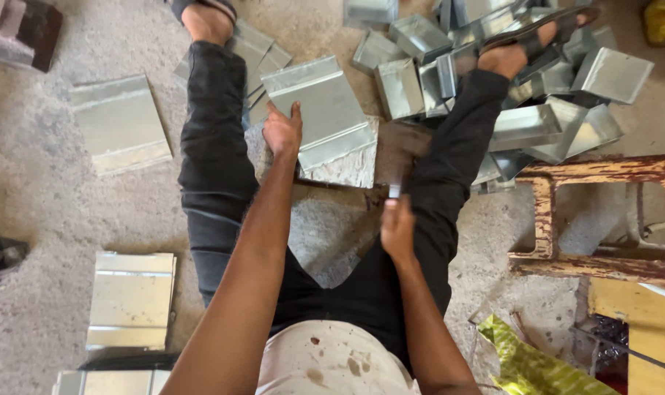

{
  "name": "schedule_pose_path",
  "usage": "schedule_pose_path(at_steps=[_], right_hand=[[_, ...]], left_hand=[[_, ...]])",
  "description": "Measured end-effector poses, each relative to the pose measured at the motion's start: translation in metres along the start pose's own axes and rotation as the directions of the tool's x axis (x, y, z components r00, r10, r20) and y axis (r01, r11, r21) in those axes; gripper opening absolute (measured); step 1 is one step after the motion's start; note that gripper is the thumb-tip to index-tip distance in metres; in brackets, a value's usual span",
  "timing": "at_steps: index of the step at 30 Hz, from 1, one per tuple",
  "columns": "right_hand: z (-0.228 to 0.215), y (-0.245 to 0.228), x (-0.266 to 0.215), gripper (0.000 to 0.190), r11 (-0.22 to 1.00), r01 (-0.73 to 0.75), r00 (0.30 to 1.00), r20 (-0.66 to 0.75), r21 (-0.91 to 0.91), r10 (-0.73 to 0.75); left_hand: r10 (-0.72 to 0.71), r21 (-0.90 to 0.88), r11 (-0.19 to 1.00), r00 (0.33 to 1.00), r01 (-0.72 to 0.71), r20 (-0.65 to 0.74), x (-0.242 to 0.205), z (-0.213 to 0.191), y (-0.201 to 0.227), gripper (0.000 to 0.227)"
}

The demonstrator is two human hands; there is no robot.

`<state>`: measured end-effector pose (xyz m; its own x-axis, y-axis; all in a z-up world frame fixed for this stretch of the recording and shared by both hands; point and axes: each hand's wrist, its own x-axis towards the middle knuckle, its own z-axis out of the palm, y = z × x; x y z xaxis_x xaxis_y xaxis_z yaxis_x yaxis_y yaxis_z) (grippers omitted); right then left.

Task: The person sits on the floor and uses a hammer to strike a rectangular metal piece resting on a wooden block. They repeatedly hit the metal piece to flatten or shape it, occasionally adjusting its position with their left hand.

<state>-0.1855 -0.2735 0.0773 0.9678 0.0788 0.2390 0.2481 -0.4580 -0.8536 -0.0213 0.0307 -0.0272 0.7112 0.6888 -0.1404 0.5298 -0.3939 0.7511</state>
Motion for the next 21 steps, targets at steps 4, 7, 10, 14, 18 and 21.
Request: schedule_pose_path(at_steps=[4,7,10,14,18,21], right_hand=[[-0.022,-0.015,0.028,0.044,0.975,-0.222,0.973,0.069,-0.002,0.222],[-0.027,-0.040,0.018,0.041,0.944,-0.260,0.965,0.017,0.201,0.263],[-0.009,-0.023,0.019,0.043,0.995,-0.083,0.995,-0.051,0.047,0.086],[0.003,0.031,0.006,0.046,0.968,0.045,0.970,0.242,-0.246,0.016],[-0.011,0.017,0.002,0.050,0.934,-0.340,0.938,0.113,0.107,0.328],[-0.005,0.003,-0.005,0.051,0.940,-0.332,0.943,0.006,0.075,0.333]], left_hand=[[0.024,0.016,1.000,0.998,-0.023,-0.055,0.011,0.013,-0.001,0.078],[0.008,0.077,0.997,0.999,-0.005,-0.037,0.003,0.014,-0.018,0.081],[0.030,0.063,0.998,0.998,-0.027,-0.052,0.012,0.015,-0.009,0.079],[0.024,0.076,0.997,0.998,-0.020,-0.053,0.004,0.016,-0.017,0.078],[0.027,0.058,0.998,0.998,-0.024,-0.063,0.008,0.009,-0.021,0.078],[0.038,0.061,0.998,0.996,-0.033,-0.075,0.007,0.015,-0.017,0.075]])
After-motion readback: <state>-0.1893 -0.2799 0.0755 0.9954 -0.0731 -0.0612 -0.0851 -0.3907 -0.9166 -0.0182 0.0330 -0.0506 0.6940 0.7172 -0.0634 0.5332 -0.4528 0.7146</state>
